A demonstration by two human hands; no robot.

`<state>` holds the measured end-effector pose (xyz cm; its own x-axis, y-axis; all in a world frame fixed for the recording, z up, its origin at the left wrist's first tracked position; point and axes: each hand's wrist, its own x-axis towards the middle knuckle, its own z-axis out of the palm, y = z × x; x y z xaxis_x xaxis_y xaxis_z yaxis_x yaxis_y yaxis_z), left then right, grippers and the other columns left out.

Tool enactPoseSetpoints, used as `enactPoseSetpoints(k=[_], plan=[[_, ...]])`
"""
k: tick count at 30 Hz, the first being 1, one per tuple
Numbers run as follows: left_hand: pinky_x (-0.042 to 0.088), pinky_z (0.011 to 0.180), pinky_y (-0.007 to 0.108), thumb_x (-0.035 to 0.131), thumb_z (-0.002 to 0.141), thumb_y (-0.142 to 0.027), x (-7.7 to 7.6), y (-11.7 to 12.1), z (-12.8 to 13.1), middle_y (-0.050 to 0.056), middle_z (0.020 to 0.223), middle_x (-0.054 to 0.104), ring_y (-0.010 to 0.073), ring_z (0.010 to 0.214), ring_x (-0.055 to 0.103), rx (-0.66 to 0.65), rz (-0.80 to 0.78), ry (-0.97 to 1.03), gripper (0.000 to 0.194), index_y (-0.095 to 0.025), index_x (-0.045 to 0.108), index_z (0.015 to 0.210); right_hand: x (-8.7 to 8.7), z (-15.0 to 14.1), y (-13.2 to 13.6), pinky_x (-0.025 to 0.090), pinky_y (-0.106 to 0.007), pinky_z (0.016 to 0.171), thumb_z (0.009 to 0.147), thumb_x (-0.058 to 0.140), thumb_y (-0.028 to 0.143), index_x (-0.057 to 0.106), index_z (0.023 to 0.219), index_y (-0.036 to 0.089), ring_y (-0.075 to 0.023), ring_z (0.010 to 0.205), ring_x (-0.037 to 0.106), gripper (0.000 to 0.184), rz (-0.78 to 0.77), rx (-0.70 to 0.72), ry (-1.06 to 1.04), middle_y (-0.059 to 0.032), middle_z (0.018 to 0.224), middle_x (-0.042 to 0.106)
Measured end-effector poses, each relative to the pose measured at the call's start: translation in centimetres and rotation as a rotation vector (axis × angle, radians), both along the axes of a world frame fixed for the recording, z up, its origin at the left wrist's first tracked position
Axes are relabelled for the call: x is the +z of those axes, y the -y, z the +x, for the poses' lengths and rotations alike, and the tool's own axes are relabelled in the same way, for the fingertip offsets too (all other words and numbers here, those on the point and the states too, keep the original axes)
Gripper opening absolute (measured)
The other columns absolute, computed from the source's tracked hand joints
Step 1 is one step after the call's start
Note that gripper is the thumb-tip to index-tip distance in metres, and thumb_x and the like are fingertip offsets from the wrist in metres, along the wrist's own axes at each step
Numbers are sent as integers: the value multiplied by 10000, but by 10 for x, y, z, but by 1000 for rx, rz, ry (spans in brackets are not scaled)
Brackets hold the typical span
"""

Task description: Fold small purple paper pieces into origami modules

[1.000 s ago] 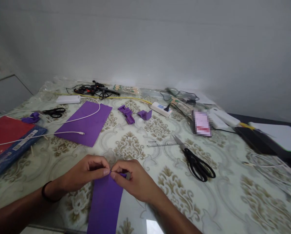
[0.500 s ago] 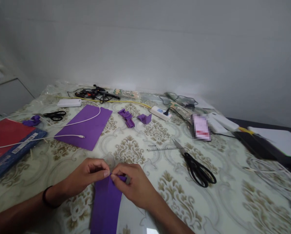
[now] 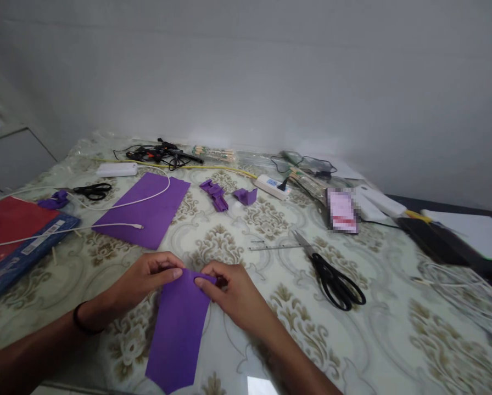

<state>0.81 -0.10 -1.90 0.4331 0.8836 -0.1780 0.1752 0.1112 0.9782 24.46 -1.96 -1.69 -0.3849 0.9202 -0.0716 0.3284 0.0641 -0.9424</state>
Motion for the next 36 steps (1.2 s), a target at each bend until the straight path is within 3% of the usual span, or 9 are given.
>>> enactPoseSetpoints(k=[8,14,23,26,31,36], plan=[[516,726,291,751,866,-376,-21,-14,-5,32,857,815,200,794,714,49,49,-105,196,-188,779,914,-22,8,-15,337,-254,546,938,697,430,642,731,208,-138,585,459,308,-5,-22,68,36,611,540],[521,715,293,734,873,-376,-26,-17,-5,49,862,822,202,781,719,41,64,-125,212,-174,779,918,-22,6,-15,333,-262,560,936,679,364,649,741,209,-141,581,445,251,20,-32,96,43,598,541],[539,764,309,735,880,-386,-24,-16,-5,57,891,813,213,835,727,35,61,-92,217,-176,766,926,-21,7,-15,341,-267,574,930,697,375,667,745,206,-145,586,461,252,-1,-39,77,43,593,550],[539,769,309,736,883,-396,-21,-14,-4,51,894,791,210,839,723,46,67,-73,249,-182,742,1010,-20,7,-14,345,-263,560,933,710,428,673,755,201,-140,566,467,290,-31,-29,44,42,581,561],[524,762,295,691,943,-411,-11,-8,-1,62,1101,704,183,866,694,133,140,-66,276,-214,619,1122,-16,7,-13,414,-273,581,935,712,551,680,806,193,-151,548,552,382,-85,-25,-39,27,570,628],[515,990,365,703,941,-374,2,3,1,106,1225,648,282,1239,615,68,294,-109,168,-213,653,941,-10,6,-12,468,-308,665,928,713,611,672,846,207,-184,617,637,414,-77,-71,-92,-5,630,716]])
